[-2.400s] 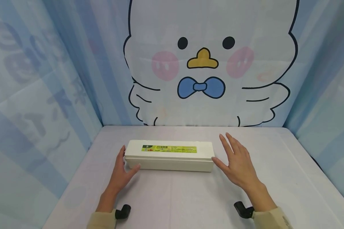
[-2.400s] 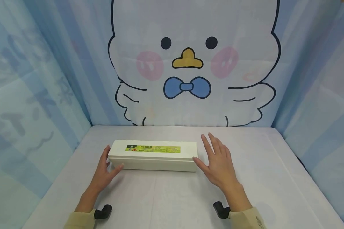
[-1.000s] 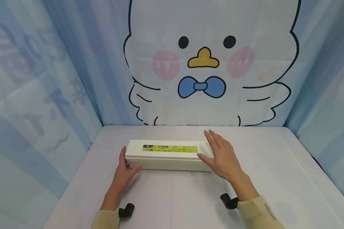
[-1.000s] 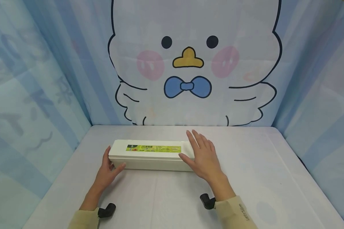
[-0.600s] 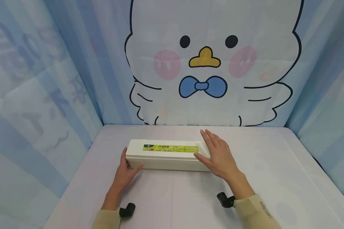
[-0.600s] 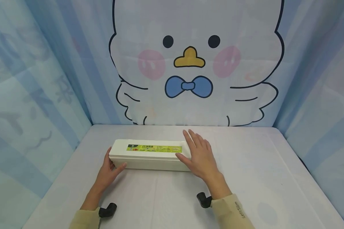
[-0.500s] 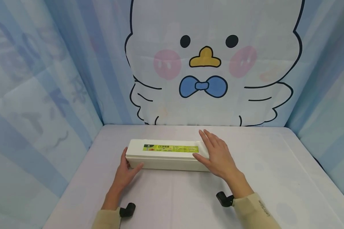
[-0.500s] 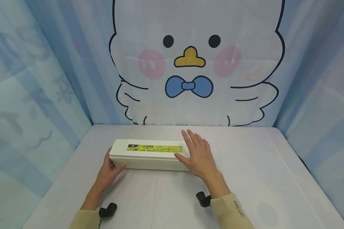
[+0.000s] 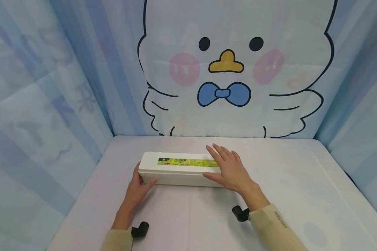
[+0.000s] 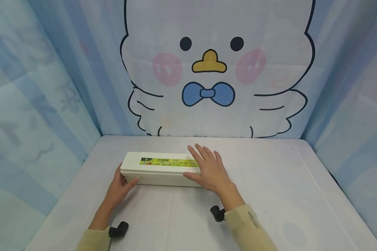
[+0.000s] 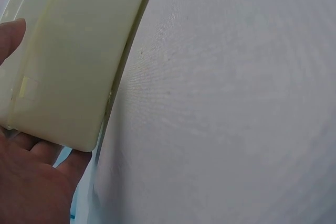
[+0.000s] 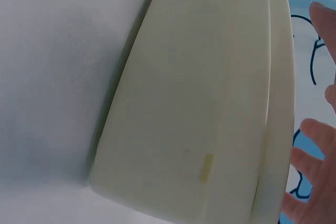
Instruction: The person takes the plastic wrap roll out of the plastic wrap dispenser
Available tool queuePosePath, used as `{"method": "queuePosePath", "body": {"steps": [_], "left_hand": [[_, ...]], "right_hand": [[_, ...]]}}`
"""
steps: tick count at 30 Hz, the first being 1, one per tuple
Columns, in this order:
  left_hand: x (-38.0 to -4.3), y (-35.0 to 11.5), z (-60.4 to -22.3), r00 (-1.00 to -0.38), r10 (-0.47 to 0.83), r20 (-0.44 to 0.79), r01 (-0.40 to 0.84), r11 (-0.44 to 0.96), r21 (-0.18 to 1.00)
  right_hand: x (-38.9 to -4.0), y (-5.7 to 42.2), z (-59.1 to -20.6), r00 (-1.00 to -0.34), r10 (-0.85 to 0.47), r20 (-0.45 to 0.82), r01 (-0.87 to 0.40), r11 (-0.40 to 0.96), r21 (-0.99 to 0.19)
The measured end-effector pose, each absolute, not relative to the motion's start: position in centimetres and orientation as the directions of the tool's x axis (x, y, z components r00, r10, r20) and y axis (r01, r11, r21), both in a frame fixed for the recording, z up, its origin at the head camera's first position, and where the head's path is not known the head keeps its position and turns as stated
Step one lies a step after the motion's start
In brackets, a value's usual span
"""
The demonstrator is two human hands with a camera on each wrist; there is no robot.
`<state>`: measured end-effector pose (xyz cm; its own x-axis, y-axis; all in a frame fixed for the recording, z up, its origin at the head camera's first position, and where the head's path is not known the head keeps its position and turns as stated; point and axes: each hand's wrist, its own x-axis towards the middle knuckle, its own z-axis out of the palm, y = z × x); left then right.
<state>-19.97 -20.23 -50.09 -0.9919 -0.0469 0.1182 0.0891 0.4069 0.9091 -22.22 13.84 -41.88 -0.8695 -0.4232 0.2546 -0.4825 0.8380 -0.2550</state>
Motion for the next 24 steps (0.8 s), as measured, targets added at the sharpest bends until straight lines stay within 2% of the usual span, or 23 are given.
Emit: {"method": "queuePosePath", "body": {"steps": [11,17,24], "left_hand": [[-20.1,-20.3,-50.3,-0.993,-0.044,0.105,0.078,0.409,0.909],[-20.0,-20.2,-50.1,-0.995,-0.054,0.085,0.054,0.423,0.905],[-20.1,-20.2,-50.2,-0.991,-0.068,0.119,0.078,0.436,0.896]], "right_hand": [[-22.8,13.0,-41.7,-0.866,-0.489,0.107,-0.500,0.851,-0.162],[-22.9,13.0,-41.9,-0.850,-0.518,0.098,-0.527,0.840,-0.132],[-23.4,13.0,-42.2,-0.843,-0.531,0.091,-0.538,0.836,-0.107]]}}
